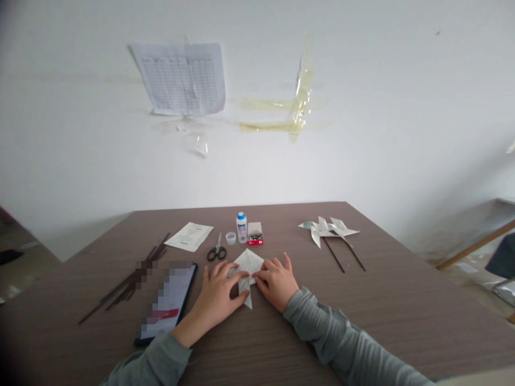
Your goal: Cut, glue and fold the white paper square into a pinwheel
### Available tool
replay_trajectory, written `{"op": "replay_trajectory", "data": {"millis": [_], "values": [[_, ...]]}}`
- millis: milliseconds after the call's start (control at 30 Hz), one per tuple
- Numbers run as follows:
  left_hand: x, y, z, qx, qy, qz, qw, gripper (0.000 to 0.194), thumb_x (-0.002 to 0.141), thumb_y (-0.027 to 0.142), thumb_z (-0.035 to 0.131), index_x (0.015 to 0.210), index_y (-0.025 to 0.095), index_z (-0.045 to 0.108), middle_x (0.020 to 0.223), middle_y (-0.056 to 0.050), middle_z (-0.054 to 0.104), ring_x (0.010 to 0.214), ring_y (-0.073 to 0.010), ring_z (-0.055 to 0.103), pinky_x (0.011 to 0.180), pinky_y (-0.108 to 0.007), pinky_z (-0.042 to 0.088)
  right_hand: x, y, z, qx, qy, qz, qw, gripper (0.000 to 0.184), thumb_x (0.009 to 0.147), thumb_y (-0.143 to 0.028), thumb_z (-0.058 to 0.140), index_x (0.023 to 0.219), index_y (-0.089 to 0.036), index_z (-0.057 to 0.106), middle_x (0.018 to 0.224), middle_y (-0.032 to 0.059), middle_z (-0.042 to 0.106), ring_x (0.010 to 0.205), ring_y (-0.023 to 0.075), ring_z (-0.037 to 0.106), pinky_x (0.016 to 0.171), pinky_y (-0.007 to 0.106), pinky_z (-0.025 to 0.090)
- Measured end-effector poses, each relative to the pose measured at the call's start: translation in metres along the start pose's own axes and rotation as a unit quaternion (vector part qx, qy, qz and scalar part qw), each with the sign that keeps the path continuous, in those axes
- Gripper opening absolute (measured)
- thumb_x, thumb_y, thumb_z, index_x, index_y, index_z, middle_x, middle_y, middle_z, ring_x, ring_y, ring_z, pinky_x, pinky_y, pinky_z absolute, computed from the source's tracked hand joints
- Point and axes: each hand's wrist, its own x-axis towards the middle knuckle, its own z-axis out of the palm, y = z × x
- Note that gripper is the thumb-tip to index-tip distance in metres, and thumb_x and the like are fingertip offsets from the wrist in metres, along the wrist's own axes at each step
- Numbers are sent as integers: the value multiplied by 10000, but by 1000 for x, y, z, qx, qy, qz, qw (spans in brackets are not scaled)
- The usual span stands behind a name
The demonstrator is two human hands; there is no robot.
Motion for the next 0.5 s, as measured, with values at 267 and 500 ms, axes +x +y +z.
{"op": "replay_trajectory", "data": {"millis": [267, 500], "values": [[-3, 2, 0, -8, -8, 4, 1000, 464, 1159, 308, 884, 1611, 383, 958, 1846, -160, 798, 1839, -543, 588, 1543, -985, 325, -2, -1, -2, 5, -5, -6, 1000, 308, 1181, -244, 805, 1288, -409, 1042, 1167, 71, 946, 1200, 351, 893, 1460, 833, 541], [-3, 4, -3, -9, -21, -4, 1000, 472, 1162, 307, 882, 1621, 401, 948, 1869, -142, 783, 1853, -526, 574, 1547, -988, 302, -1, -1, -2, 11, 2, 11, 1000, 332, 1164, -238, 814, 1299, -440, 1040, 1173, 63, 943, 1214, 371, 912, 1472, 853, 528]]}}
